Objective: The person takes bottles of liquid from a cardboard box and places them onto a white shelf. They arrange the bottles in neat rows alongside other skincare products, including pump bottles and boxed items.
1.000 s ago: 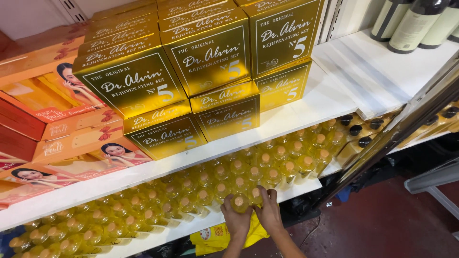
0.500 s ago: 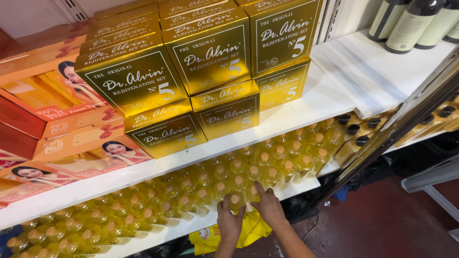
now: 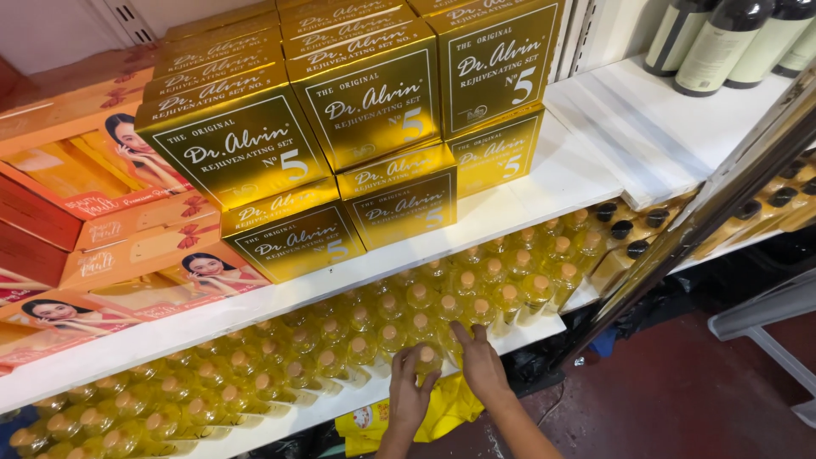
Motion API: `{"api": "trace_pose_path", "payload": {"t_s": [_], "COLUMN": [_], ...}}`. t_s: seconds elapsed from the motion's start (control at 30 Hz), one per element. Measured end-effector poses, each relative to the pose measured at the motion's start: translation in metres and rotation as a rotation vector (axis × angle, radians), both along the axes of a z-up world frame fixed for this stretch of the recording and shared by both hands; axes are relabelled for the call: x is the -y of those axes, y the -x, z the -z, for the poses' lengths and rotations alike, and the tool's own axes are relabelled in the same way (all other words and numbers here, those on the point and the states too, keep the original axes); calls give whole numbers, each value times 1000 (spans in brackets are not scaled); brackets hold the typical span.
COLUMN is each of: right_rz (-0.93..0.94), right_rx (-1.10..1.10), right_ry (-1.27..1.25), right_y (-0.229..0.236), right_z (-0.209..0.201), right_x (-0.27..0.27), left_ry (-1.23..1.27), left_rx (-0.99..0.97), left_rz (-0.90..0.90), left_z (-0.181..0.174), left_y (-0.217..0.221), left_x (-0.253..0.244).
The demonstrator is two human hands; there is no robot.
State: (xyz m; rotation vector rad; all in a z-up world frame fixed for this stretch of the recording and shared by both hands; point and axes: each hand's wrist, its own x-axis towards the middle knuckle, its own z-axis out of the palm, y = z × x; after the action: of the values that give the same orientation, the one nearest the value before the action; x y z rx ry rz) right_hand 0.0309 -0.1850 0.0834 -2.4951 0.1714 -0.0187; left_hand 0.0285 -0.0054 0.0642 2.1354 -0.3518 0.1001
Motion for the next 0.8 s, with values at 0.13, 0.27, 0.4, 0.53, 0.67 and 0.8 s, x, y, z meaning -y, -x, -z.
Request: {"api": "trace_pose_path", "payload": {"t_s": [0.13, 0.27, 0.4, 0.53, 0.67, 0.8], "right_rz": [93, 161, 120, 166, 180, 175], "right_rx": [61, -57, -11, 29, 23, 80], "right_ry": [-52, -132, -126, -142, -130, -133], "right_y": [-2, -1, -5, -6, -3, -3], "right_z": [8, -2, -3, -12, -10, 1], "right_x": [0, -8, -18, -23, -24, -19], "left_ry": [219, 205, 150, 142, 85, 78], "left_rx": [-105, -134, -117, -79, 37, 56], "left_rz": [-177, -200, -190, -152, -128, -228], "left_z": [7, 6, 2, 7, 19, 23], "left_y": [4, 2, 3, 2, 3, 7], "left_x": [1, 1, 11, 9, 8, 19]}}
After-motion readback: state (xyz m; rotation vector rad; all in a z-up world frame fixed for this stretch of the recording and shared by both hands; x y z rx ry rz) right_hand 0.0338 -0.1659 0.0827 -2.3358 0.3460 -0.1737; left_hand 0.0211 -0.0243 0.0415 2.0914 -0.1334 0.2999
